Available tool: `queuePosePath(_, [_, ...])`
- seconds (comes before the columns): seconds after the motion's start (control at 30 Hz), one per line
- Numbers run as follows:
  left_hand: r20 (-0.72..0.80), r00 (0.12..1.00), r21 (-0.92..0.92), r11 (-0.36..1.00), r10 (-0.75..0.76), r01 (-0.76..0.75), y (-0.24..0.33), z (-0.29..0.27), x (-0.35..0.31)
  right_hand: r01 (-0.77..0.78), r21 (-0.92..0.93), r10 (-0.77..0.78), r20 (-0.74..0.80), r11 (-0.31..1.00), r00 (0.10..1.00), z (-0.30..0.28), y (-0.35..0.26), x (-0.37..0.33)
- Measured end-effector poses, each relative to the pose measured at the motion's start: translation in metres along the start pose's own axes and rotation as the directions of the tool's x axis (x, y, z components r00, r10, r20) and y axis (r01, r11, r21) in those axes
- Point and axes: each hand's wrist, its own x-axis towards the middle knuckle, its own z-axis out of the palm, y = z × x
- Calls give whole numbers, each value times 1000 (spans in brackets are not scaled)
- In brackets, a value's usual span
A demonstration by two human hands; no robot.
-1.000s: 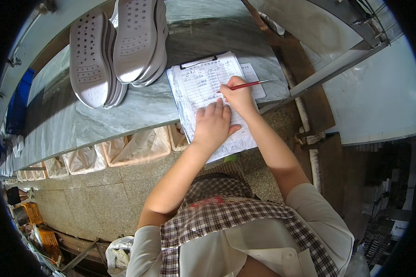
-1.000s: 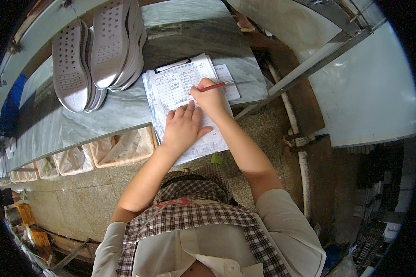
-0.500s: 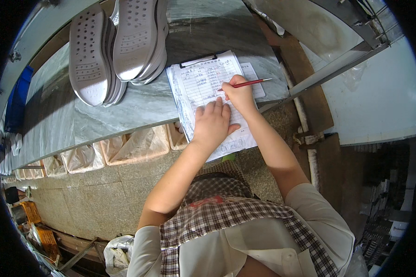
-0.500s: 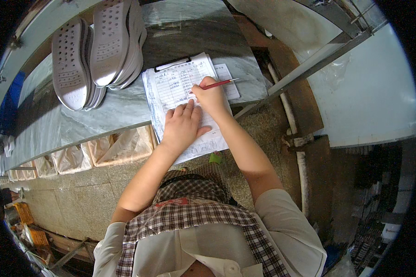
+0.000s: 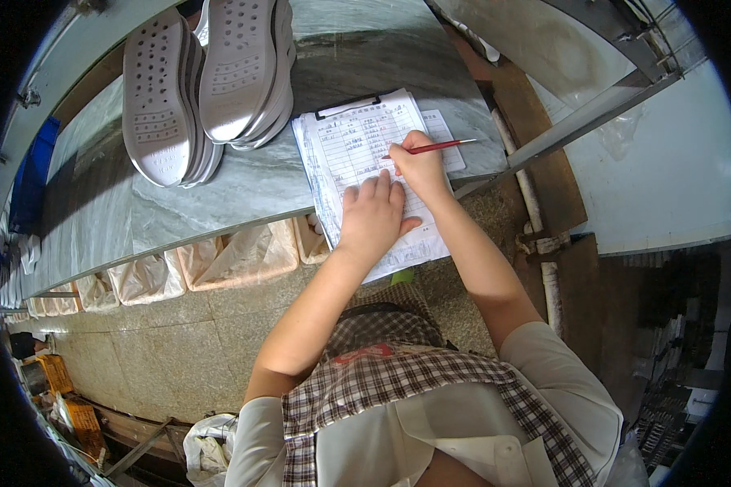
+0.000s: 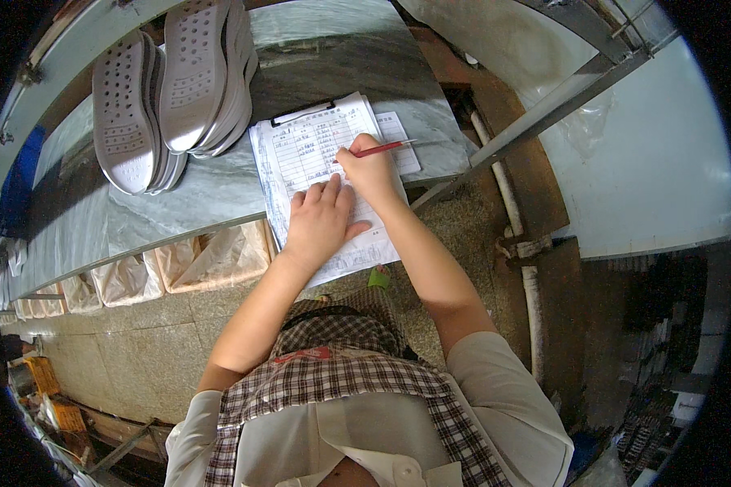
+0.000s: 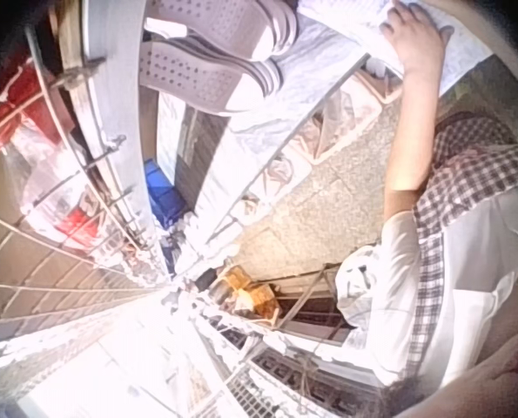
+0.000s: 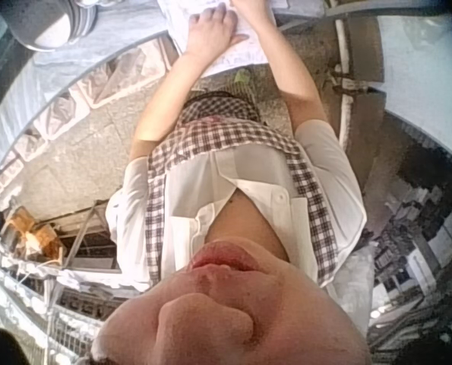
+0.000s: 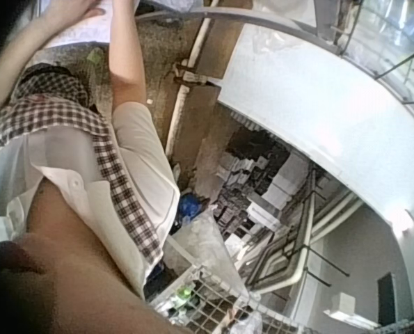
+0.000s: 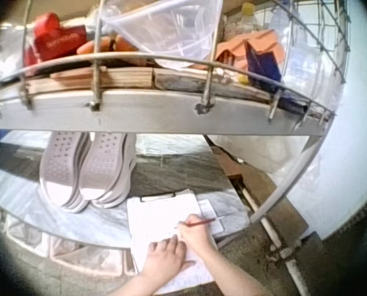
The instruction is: The person writes on a clipboard, then picks up stacks of white slip-on shoes, turns them over to inspect the soles and uppers, and places them into bins. The person repeats this process with multiple stacks of shoes.
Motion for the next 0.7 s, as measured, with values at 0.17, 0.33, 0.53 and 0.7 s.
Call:
queuePosePath(0.17, [-30,1000,30,1000,8,-7,-1,2,2,-109,320,95,59,941,994,-8,-9,0])
queuePosePath(0.33, [-6,1000,67,998,7,-6,-1,4,4,36,25,-36,7,999,999,-6,-2,1])
queuePosePath(0.53, [-14,1000,72,997,11,-10,-2,4,3,-13,-131,8,-41,991,999,-1,13,2])
queuePosePath(0.7, [-20,1000,22,1000,11,-11,-1,5,3,30,-158,-35,-30,987,999,-2,12,1])
